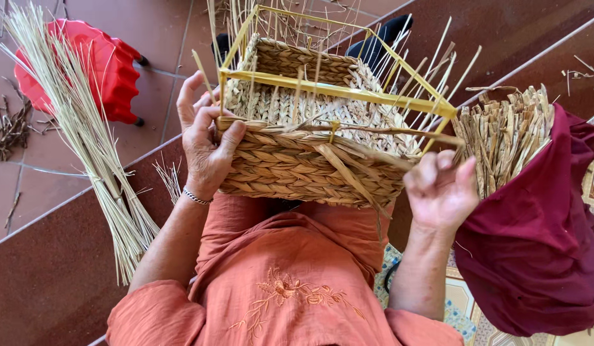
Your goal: The person weaves a rectangular basket using dried palm leaves, interlacing strands through a yellow frame. They occasionally reach for additional leaves from a nearby bundle and continue weaving the sides.
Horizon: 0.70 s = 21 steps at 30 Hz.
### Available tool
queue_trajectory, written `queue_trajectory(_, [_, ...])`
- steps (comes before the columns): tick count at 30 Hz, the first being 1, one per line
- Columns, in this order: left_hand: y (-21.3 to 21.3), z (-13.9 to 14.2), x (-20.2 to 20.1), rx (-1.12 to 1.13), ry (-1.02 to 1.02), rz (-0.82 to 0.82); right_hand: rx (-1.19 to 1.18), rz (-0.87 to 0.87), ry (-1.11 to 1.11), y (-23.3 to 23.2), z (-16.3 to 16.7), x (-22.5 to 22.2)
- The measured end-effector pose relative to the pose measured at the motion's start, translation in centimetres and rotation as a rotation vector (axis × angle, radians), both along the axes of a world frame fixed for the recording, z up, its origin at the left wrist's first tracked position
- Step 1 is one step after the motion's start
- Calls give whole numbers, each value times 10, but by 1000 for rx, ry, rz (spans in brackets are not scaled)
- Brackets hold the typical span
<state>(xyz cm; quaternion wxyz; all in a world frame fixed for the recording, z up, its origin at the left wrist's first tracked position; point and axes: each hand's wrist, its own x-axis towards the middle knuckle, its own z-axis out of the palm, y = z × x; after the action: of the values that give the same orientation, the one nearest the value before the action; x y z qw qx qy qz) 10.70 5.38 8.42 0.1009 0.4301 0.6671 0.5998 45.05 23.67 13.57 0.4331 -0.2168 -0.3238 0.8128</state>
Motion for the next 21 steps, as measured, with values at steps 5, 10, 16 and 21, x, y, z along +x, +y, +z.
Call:
queue_trajectory(5, [-2, -1, 0, -15, -66, -21, 611, 320, -970, -16, -13, 43])
queue_trajectory(10, [-1, 2, 1, -23, -60, -41, 29, -166, 279, 12, -33, 98])
queue_trajectory(16, [0, 21, 4, -71, -67, -64, 78, -419, 204, 18, -41, 156])
queue_trajectory(21, [2, 55, 12, -93, 438, 151, 272, -434, -1276, -17, 2, 145])
